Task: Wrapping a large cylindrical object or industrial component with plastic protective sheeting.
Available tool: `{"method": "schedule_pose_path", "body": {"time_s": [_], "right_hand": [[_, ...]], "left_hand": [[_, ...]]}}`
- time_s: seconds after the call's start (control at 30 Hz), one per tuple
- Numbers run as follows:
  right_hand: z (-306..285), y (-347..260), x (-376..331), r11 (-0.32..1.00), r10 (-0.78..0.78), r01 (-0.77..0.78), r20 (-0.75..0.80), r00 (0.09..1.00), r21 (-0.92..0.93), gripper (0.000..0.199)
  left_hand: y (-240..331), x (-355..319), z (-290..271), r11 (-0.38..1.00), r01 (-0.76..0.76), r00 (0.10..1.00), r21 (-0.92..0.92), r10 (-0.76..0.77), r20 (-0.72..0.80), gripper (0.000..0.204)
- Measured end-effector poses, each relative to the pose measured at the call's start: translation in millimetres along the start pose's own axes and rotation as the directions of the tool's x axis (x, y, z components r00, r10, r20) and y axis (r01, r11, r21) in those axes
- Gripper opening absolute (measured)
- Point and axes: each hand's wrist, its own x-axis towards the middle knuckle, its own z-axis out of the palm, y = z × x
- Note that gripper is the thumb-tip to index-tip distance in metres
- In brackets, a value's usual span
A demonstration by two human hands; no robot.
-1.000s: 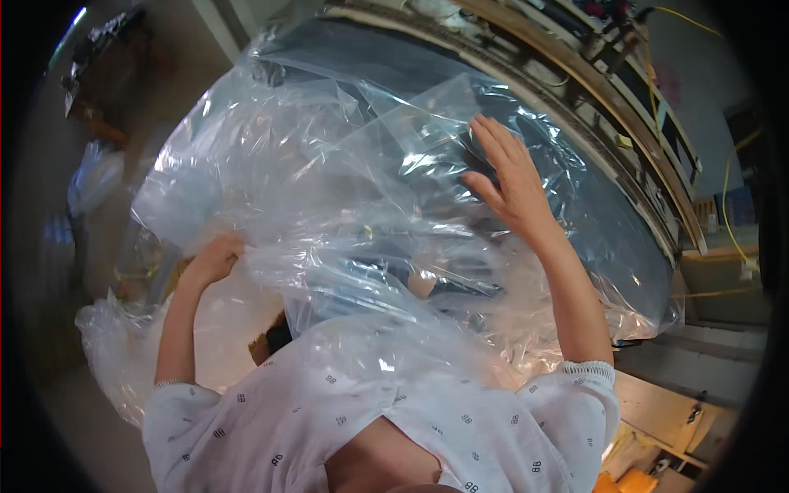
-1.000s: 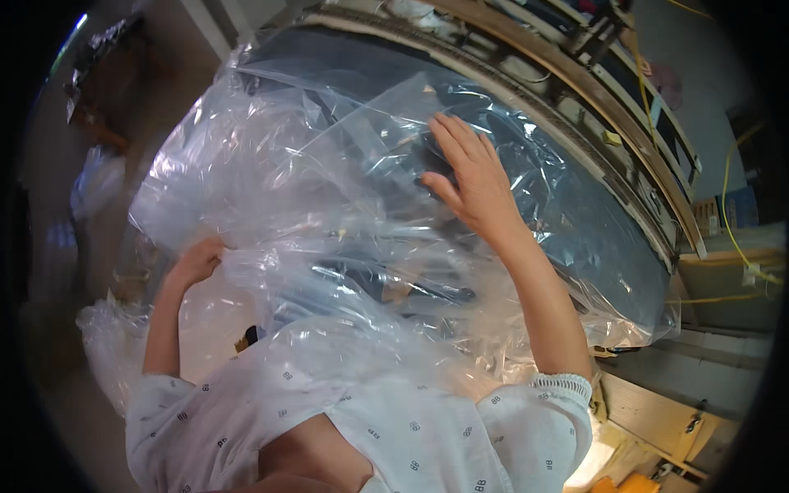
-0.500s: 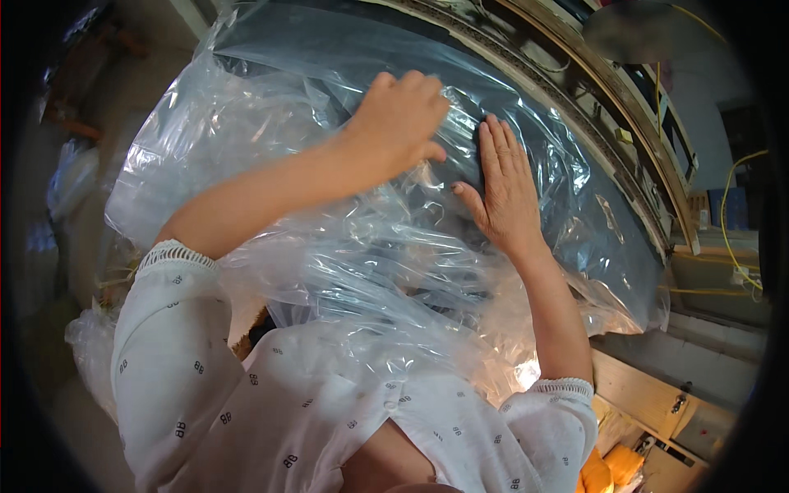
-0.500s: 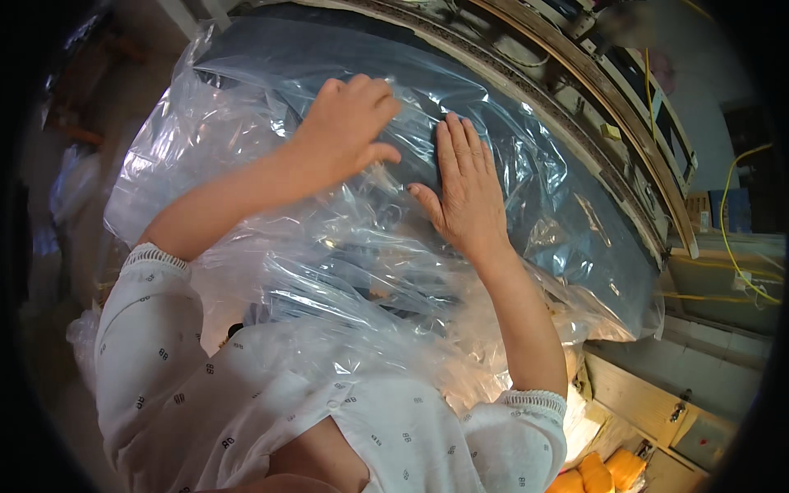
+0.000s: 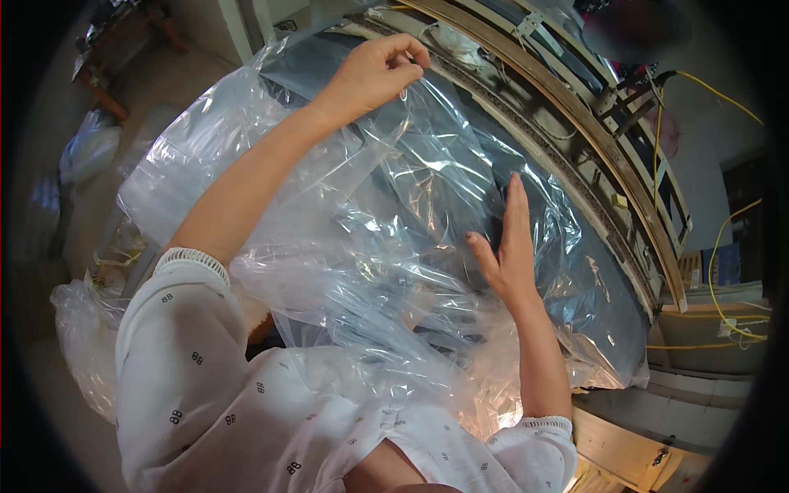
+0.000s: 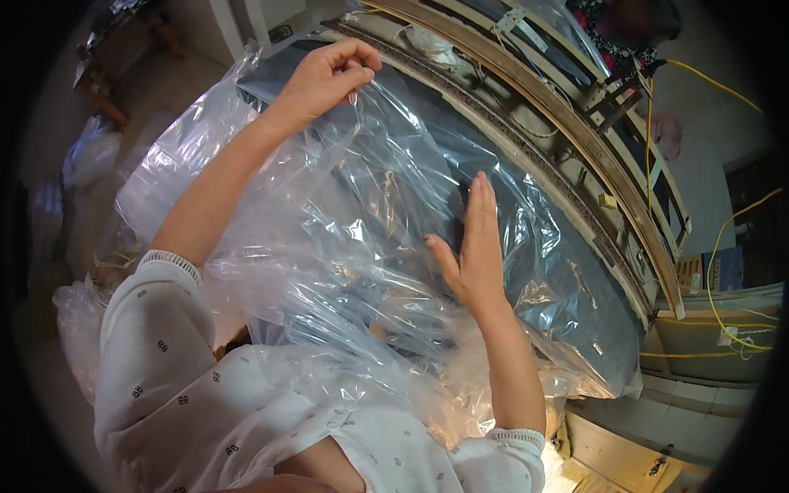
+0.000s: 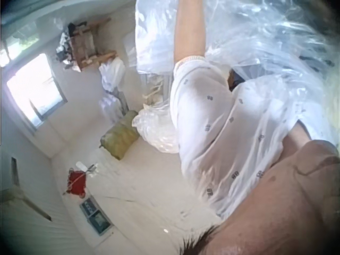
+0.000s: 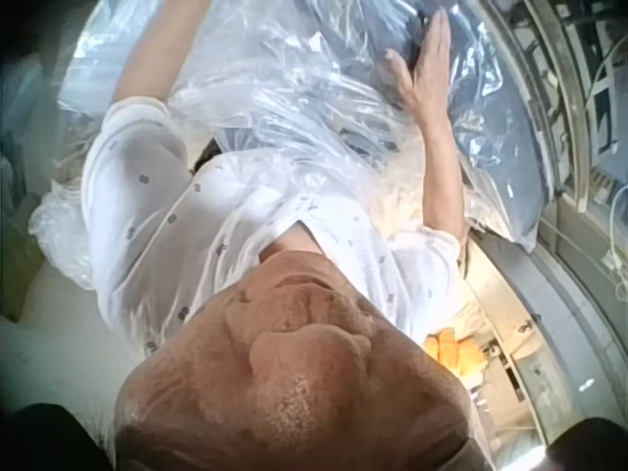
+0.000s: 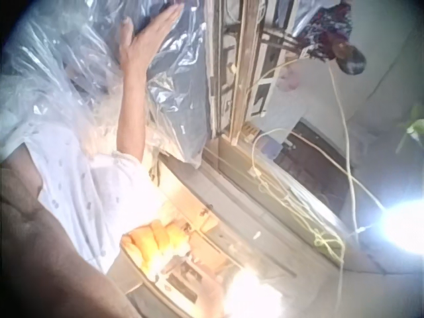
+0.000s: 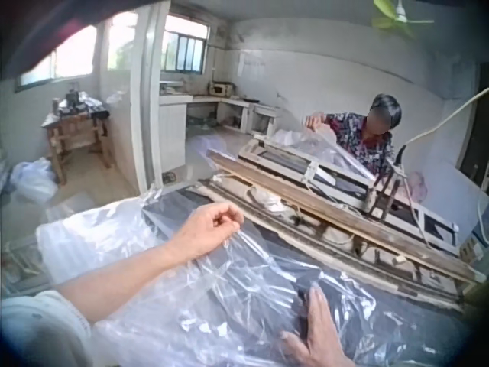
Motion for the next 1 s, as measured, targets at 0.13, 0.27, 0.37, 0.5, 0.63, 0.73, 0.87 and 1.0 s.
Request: {"method": "schedule_pose_path", "body": {"time_s": [0.13, 0.27, 0.37, 0.5, 0.63, 0.73, 0.87, 1.0], "right_hand": [[-11, -2, 6, 0.974, 0.024, 0.001, -0.108, 0.994, 0.228, 0.076], [-23, -17, 11, 0.702, 0.253, -0.346, 0.235, 0.938, 0.623, 0.045], [-51, -1, 4, 0.48, 0.151, -0.736, 0.782, 0.605, 0.477, 0.016], [-99, 69, -49, 0.006, 0.124, -0.735, 0.729, 0.673, 0.678, 0.021], [-98, 80, -60, -0.006, 0.273, -0.738, 0.711, 0.648, 0.675, 0.024], [-91, 81, -58, 0.089, 0.43, -0.726, 0.632, 0.645, 0.682, 0.024], [-88, 75, -47, 0.144, 0.431, -0.797, 0.688, 0.584, 0.586, 0.024], [-87, 67, -43, 0.173, 0.442, -0.796, 0.677, 0.589, 0.58, 0.018]], "left_hand": [[17, -3, -5, 0.999, 0.023, 1.0, -0.032, -0.023, -0.015, 0.015], [17, -11, -16, 1.0, -0.028, 0.996, -0.011, 0.026, -0.09, 0.017], [-19, -13, -32, 0.968, -0.021, 0.98, 0.248, 0.069, -0.189, 0.015], [-68, -6, -100, 0.837, 0.174, 0.891, 0.519, 0.09, -0.445, 0.013], [-122, -6, -156, 0.639, 0.272, 0.825, 0.719, 0.23, -0.516, 0.014], [-120, 5, -178, 0.748, 0.422, 0.825, 0.512, -0.082, -0.559, 0.014], [-138, 12, -197, 0.835, 0.392, 0.856, 0.387, -0.177, -0.485, 0.017], [-141, 11, -206, 0.901, 0.39, 0.848, 0.189, -0.272, -0.454, 0.016]]}}
